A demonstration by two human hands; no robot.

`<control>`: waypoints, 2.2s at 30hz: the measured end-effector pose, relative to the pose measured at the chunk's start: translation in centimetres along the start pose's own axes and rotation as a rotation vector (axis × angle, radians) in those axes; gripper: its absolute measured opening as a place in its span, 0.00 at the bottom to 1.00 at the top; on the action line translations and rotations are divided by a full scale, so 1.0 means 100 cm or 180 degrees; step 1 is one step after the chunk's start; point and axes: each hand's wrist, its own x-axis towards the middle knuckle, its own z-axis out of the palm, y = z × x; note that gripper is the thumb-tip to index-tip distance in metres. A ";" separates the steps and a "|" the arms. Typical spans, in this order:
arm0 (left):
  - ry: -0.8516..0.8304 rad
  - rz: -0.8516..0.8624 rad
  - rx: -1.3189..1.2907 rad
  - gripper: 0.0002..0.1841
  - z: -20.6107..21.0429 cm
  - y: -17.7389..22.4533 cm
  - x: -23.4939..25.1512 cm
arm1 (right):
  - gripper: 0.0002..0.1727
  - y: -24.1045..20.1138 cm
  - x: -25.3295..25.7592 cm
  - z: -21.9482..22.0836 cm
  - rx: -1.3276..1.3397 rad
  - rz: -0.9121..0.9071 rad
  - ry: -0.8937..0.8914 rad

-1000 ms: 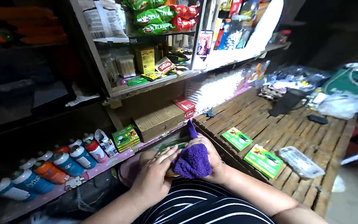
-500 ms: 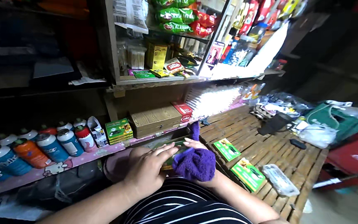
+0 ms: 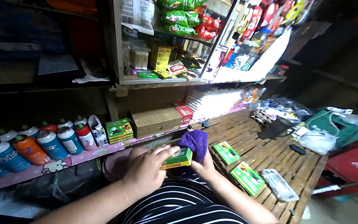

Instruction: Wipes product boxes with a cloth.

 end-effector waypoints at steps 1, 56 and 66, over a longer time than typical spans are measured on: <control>-0.0027 -0.0013 -0.0001 0.34 -0.001 0.000 0.000 | 0.36 -0.001 0.000 0.000 0.0006 -0.0032 -0.0035; 0.1067 -0.0116 -0.2924 0.24 -0.009 0.005 0.004 | 0.26 -0.022 -0.008 0.001 0.2775 0.1051 -0.0017; 0.0584 -0.1876 -0.3019 0.42 -0.020 0.024 0.008 | 0.27 -0.017 -0.005 -0.001 0.1378 -0.0033 0.0720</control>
